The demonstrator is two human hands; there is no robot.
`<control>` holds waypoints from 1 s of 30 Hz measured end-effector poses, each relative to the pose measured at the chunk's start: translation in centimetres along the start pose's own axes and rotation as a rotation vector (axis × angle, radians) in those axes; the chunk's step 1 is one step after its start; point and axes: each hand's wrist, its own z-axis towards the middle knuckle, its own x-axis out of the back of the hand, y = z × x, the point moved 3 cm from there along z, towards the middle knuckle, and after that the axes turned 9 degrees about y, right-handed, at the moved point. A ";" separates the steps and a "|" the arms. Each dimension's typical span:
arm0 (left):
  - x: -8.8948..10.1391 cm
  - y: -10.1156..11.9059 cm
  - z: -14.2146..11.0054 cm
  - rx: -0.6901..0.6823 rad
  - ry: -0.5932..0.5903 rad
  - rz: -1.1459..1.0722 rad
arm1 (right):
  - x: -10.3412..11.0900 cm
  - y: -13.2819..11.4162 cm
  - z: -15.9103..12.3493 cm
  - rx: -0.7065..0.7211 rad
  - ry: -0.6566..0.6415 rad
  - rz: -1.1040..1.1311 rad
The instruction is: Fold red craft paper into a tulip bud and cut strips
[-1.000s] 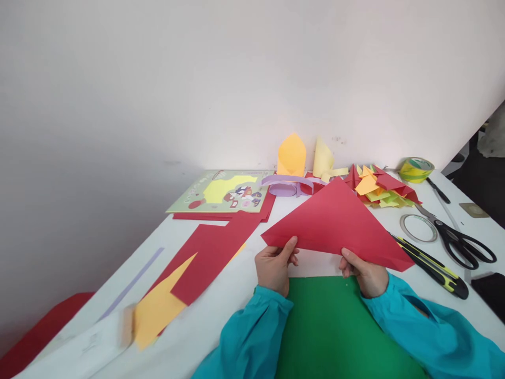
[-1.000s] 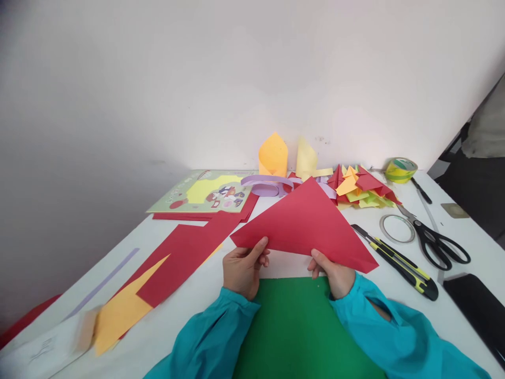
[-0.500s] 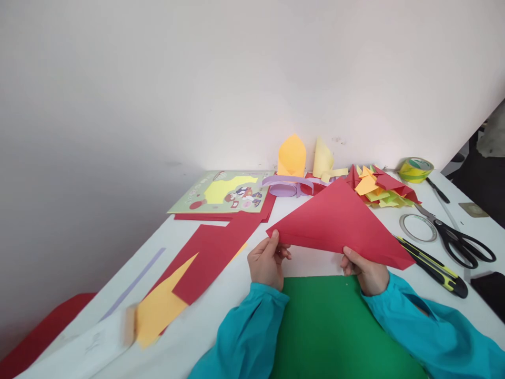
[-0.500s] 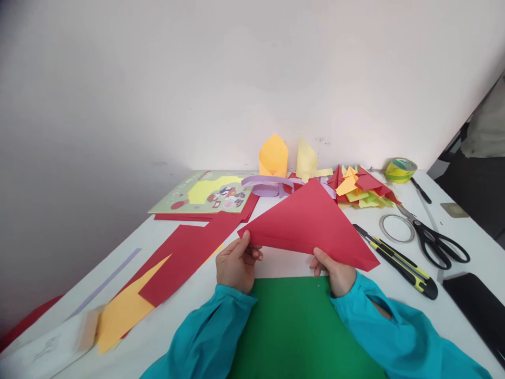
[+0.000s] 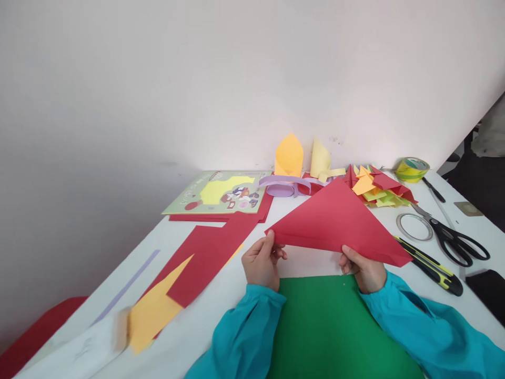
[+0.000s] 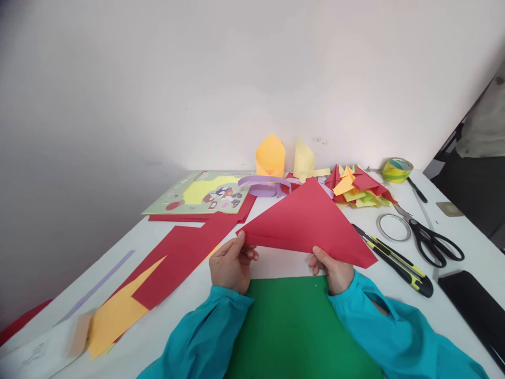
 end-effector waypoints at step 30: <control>-0.2 -1.6 -5.7 -0.740 -0.687 0.854 | -1.1 -1.1 -1.6 0.159 -0.204 -0.326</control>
